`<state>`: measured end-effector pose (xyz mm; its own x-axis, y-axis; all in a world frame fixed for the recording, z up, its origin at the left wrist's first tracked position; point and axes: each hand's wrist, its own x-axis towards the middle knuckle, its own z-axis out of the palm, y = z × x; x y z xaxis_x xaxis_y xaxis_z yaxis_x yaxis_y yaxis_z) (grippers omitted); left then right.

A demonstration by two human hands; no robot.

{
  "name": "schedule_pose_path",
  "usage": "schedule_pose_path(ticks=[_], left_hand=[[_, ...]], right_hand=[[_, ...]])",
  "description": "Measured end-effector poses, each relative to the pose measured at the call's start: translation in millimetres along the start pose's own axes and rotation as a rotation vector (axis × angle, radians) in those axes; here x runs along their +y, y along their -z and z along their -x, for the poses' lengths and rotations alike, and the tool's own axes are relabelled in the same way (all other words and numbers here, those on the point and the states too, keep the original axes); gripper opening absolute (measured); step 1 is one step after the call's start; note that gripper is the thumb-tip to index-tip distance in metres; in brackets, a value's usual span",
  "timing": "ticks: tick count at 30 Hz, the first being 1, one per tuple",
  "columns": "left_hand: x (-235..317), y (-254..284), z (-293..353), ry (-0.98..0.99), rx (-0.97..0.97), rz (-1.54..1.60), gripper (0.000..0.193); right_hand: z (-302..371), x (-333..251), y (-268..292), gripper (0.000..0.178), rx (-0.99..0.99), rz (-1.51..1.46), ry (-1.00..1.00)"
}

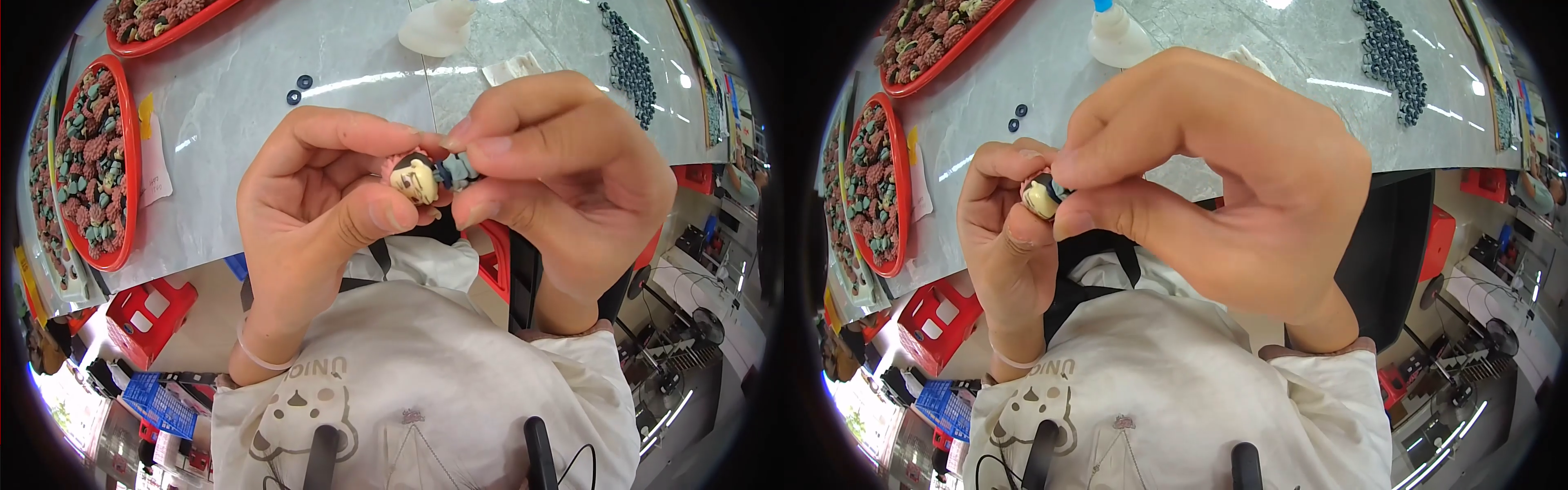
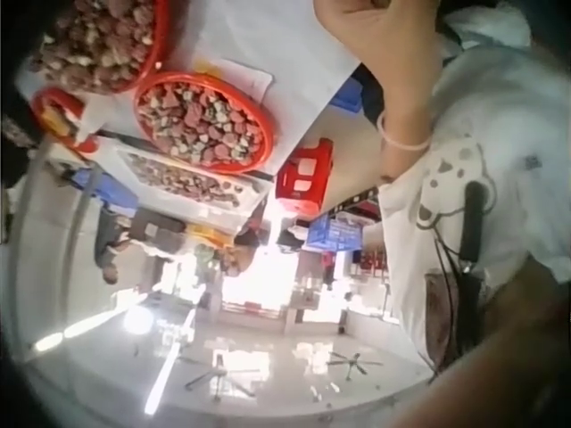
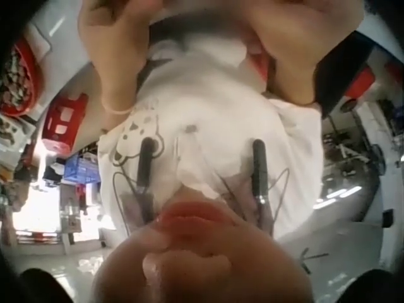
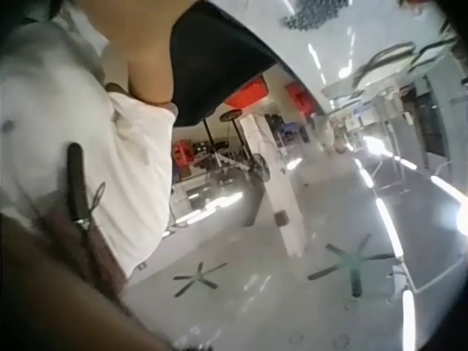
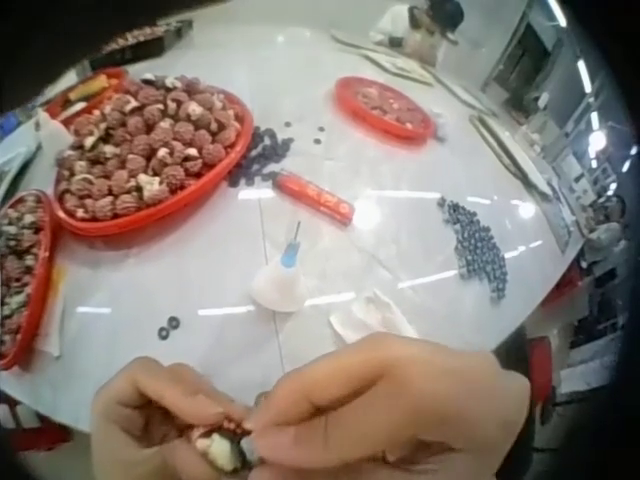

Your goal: The person assembles small figurine heads by applying glue from a squeeze bottle and attaching pieces together by hand before placing them into trays.

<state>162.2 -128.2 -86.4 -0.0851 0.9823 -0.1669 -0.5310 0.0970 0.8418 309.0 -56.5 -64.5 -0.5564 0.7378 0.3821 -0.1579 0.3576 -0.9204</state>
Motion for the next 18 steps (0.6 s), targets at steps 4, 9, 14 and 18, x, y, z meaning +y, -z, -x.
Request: schedule_pose_path(ticks=[4, 9, 14, 18], left_hand=[[-1.6, 3.0, -5.6, -0.146, -0.044, -0.057, 0.038], [7.4, 4.3, -7.4, -0.158, 0.03, -0.109, 0.039], [28.4, 15.6, -6.2, -0.222, 0.003, -0.148, 0.041], [90.3, 70.7, -11.1, -0.638, 0.461, -0.869, 0.024]], right_hand=[[-6.5, 3.9, 0.7, 0.016, -0.03, 0.207, 0.232], [-5.9, 9.0, -14.5, 0.016, 0.049, 0.181, 0.158], [-13.8, -3.8, -18.3, 0.024, -0.044, 0.509, 0.259], [-1.6, -7.9, 0.2, 0.035, 0.142, 0.522, 0.207]])
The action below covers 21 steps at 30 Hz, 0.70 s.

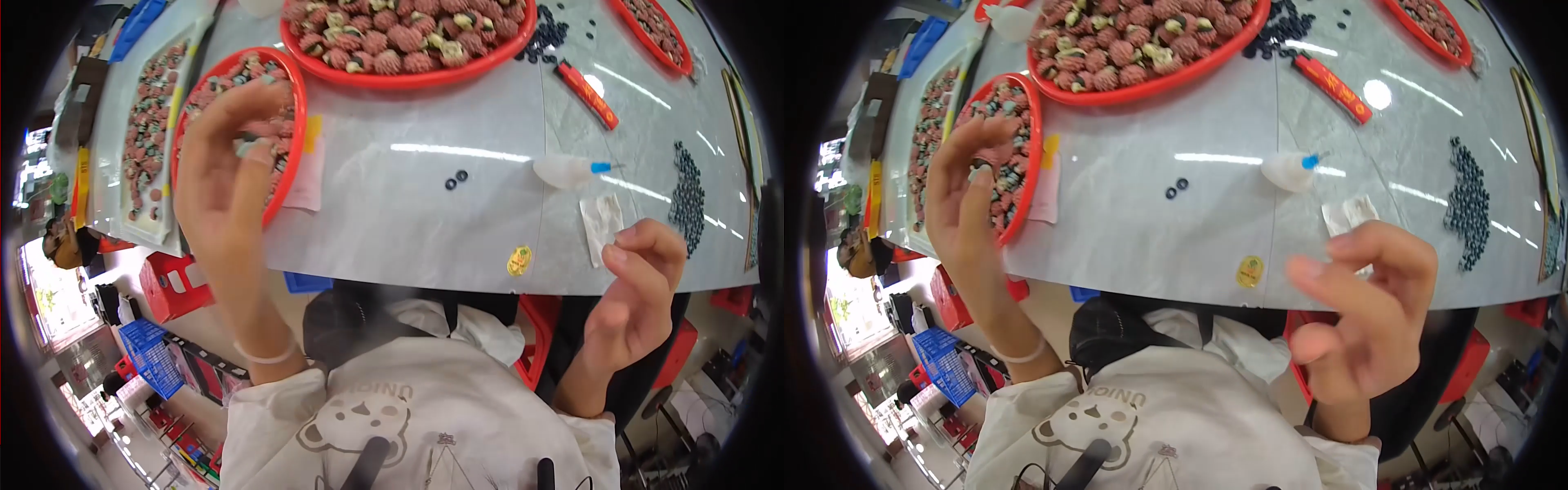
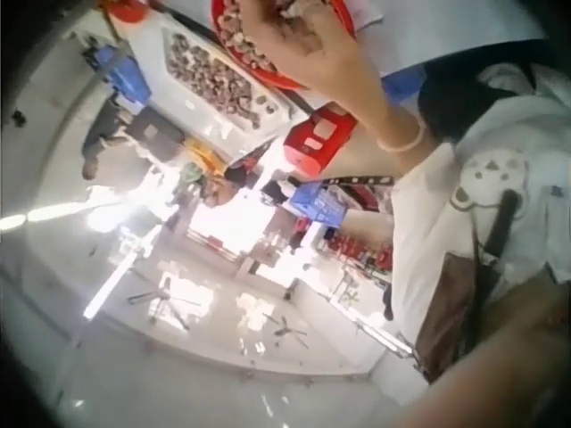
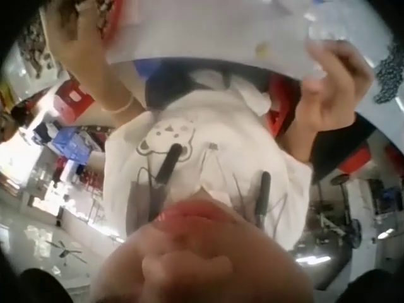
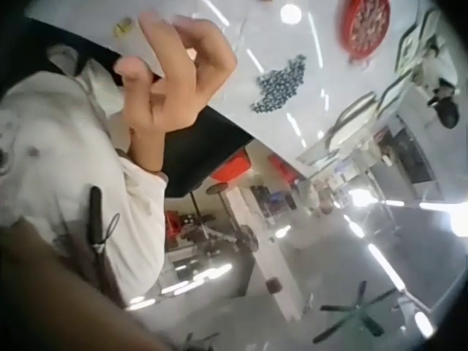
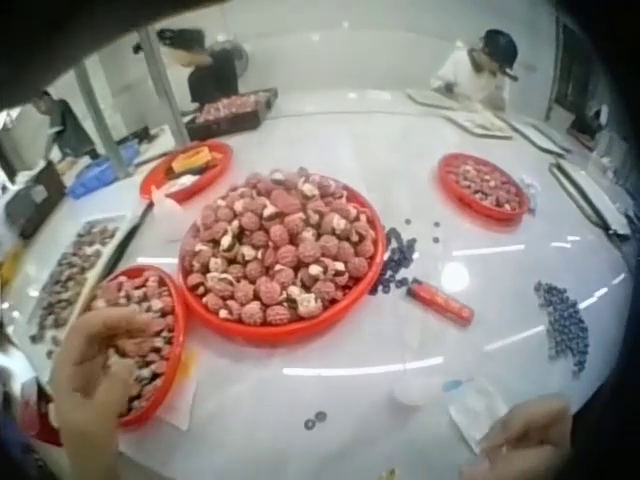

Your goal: The person assembles small figurine heads by applying glue from a squeeze bottle and attaching pieces together by hand before placing them into trays.

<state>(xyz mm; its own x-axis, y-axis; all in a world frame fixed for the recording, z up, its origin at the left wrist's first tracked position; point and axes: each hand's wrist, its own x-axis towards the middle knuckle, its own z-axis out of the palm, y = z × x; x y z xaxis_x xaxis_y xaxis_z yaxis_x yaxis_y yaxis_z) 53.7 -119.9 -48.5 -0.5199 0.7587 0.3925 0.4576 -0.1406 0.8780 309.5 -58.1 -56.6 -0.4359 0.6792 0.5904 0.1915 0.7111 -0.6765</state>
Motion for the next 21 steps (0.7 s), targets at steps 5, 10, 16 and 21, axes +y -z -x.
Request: schedule_pose_path(ticks=[5, 10, 16, 21], left_hand=[[1.5, 49.3, -27.8, -0.14, -0.258, -1.049, 0.022], [-10.7, 7.7, -86.8, -0.369, -0.286, -0.733, 0.021], [-16.5, -16.7, -108.2, -0.252, -0.383, -0.756, 0.025], [-11.9, -13.7, -103.8, -0.298, -0.314, -0.687, 0.024]], right_hand=[[3.2, 13.4, 5.9, 0.023, 0.07, -0.088, -0.165], [-3.8, 12.7, 8.2, 0.011, 0.12, -0.13, -0.224], [-3.6, 19.9, 15.6, 0.009, 0.116, -0.077, -0.256], [-7.0, 29.7, 16.9, 0.013, 0.206, -0.113, -0.327]])
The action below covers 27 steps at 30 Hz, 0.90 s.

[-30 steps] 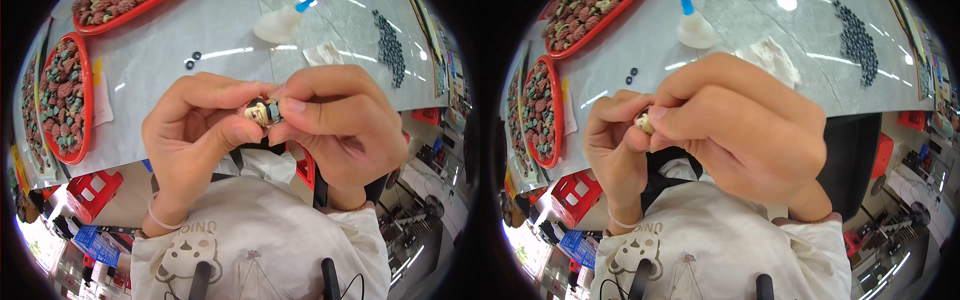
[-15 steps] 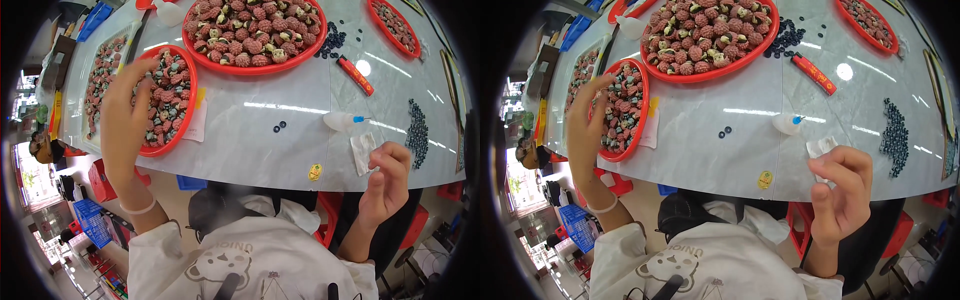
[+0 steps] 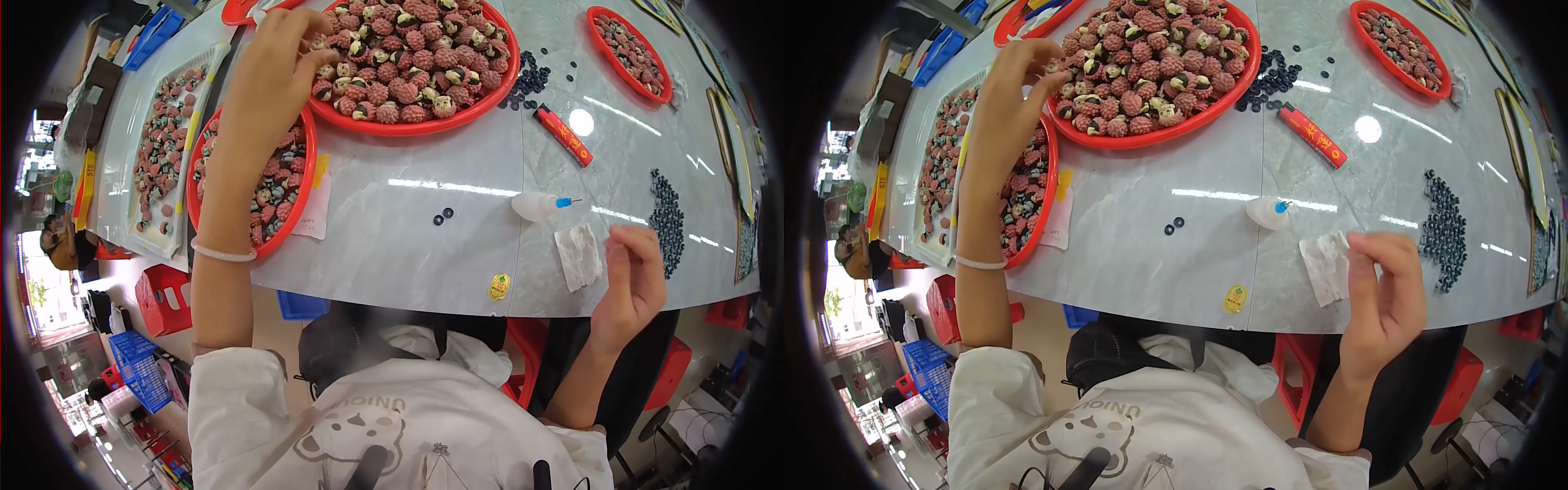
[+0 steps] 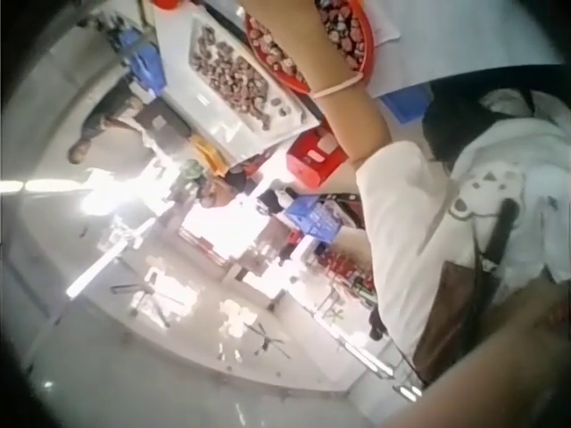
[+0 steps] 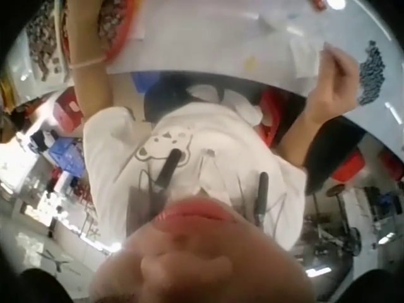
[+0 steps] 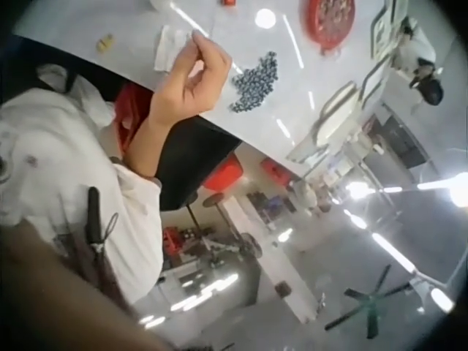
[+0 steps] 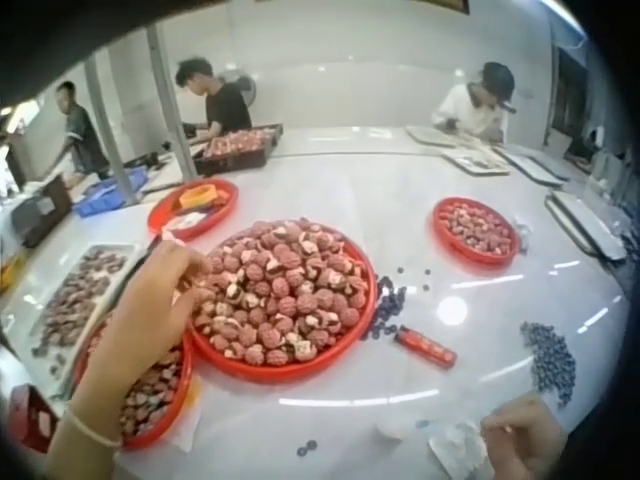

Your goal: The person assembles small figurine heads by applying glue from a squeeze bottle and attaching pieces together by hand before placing them into trays.

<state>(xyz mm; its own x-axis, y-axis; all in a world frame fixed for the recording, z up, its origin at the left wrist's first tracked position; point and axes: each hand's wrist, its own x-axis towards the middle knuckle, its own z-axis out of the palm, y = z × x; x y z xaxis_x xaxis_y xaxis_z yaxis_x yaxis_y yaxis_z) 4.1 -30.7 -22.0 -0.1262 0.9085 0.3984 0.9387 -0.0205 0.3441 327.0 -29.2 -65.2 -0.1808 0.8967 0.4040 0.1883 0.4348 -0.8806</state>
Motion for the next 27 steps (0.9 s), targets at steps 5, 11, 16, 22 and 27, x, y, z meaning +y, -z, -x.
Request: schedule_pose_path(ticks=[5, 11, 16, 22, 27], left_hand=[[33.0, 5.3, 29.6, 0.208, 0.14, 0.913, 0.021], [72.2, -25.0, 86.3, 0.334, -0.002, 1.619, 0.016], [93.1, -44.8, 114.6, 0.516, -0.207, 1.871, 0.018], [106.9, -60.0, 125.0, 0.493, -0.229, 1.874, 0.021], [112.5, -70.4, 133.7, 0.44, -0.181, 1.908, 0.028]], right_hand=[[-14.3, 0.1, -32.3, 0.023, -0.229, 0.137, 0.007], [-6.2, 2.3, -39.3, 0.03, -0.337, -0.1, -0.149], [-3.0, -12.0, -5.4, 0.028, -0.397, -0.332, -0.316], [0.0, -22.5, 19.3, 0.05, -0.293, -0.083, -0.111], [2.4, -23.4, 15.7, 0.049, -0.302, -0.199, -0.059]])
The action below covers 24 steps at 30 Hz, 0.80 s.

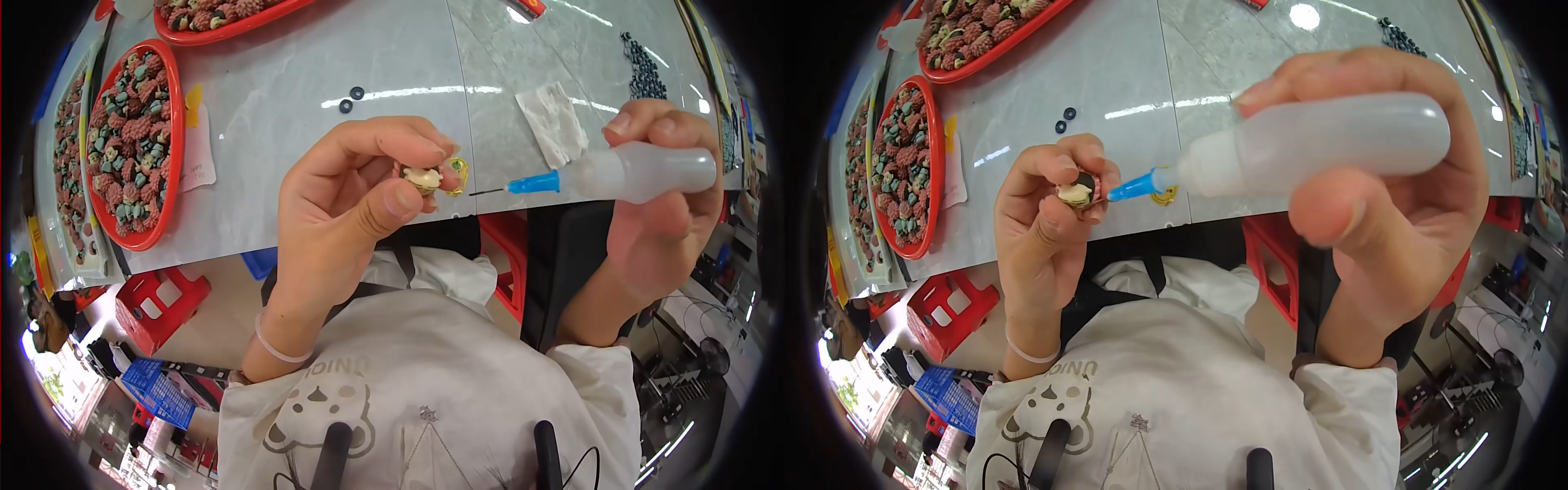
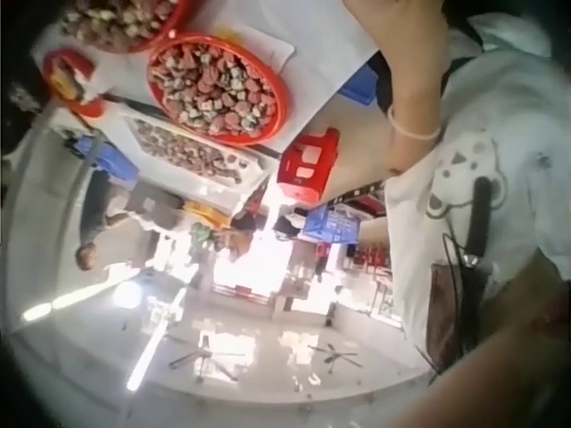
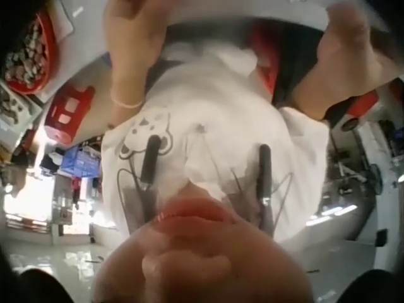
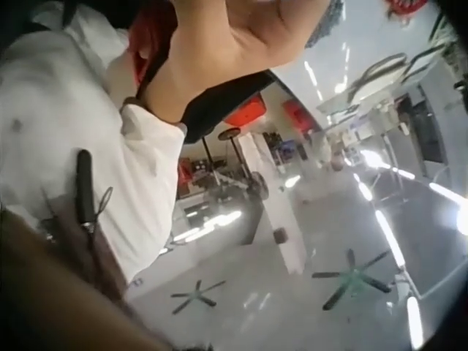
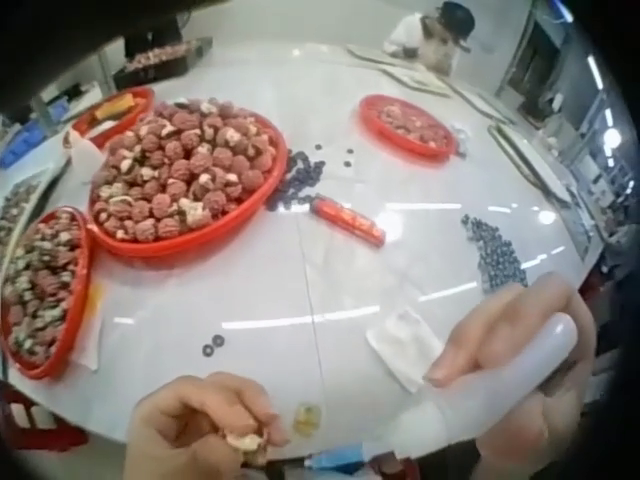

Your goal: The person assembles small figurine heads by applying glue from a squeeze bottle and attaching pieces together by hand before placing them into trays.

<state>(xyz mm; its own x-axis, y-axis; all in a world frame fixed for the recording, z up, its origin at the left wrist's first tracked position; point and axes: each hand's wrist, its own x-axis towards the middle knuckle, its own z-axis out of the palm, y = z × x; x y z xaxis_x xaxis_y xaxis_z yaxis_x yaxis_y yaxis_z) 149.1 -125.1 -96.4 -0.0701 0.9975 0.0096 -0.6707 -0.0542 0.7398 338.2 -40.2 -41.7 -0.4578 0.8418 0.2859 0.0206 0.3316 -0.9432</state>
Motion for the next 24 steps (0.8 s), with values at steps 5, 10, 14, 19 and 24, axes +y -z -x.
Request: schedule_pose_path(ticks=[5, 10, 14, 19, 24], left_hand=[[4.0, -4.5, 4.1, 0.132, 0.068, -0.153, 0.04], [1.3, -5.0, 3.9, 0.093, 0.056, -0.188, 0.041], [1.3, -4.9, 3.5, 0.107, 0.049, -0.141, 0.039], [-0.3, -4.1, 2.6, 0.136, 0.033, -0.136, 0.037], [-0.7, -2.8, 1.6, 0.148, 0.019, -0.118, 0.035]], right_hand=[[1.5, -2.2, 1.4, 0.045, -0.014, 0.071, -0.024], [-6.7, -8.8, -17.4, 0.044, 0.071, 0.158, -0.148], [-1.5, -3.3, -17.0, 0.043, 0.074, 0.213, 0.04], [0.5, -12.4, -15.6, 0.042, 0.034, 0.275, 0.302], [-3.8, -12.0, -10.3, 0.041, -0.071, 0.445, 0.444]])
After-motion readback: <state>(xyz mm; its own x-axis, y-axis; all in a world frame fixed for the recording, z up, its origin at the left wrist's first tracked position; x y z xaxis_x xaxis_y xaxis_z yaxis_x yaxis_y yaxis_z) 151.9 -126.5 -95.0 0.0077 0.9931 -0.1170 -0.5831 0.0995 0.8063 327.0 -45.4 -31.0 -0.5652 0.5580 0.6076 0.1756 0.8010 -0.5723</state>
